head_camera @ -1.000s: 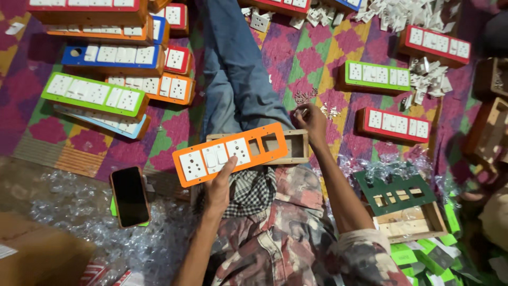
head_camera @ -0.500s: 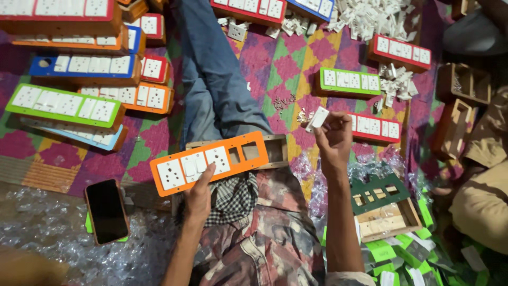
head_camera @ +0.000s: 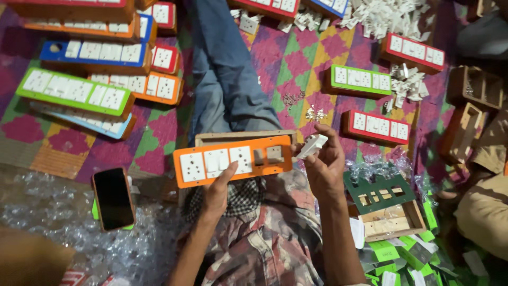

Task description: The person sits on the floor and assembles an orange switchboard by inserting white sockets into slots and securing them with screws. The person repeatedly flips the board to access the back and front, tightening screws and adjusting components.

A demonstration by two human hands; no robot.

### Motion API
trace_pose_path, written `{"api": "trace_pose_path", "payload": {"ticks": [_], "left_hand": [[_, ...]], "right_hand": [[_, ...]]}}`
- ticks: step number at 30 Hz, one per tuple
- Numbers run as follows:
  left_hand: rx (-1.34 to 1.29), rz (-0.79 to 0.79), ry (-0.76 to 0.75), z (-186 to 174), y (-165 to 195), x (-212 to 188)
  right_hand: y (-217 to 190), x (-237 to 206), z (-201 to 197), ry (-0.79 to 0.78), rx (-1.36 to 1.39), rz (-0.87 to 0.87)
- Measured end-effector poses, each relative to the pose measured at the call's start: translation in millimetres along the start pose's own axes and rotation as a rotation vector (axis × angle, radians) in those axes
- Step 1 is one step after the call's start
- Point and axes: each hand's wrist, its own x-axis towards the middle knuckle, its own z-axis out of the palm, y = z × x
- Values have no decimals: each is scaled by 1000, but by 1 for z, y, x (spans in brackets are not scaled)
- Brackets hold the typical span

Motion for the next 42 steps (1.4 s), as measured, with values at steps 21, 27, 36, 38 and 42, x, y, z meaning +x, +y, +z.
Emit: {"api": "trace_pose_path", "payload": {"ticks": [21, 27, 36, 38, 42], "left_hand": [[480, 337, -144, 2, 9, -1], [395, 266, -143, 0, 7, 1], [138, 68, -95, -2, 2, 3], [77, 34, -78, -3, 0, 4], [34, 31, -31, -6, -3, 7]], "right_hand": [[-22, 43, 59, -575, -1320, 124], [1, 20, 54, -215, -1103, -64], [12, -12, 63, -301, -1508, -208], [13, -14, 63, -271, -1485, -303], [15, -4, 34, -94, -1351, -521]]}}
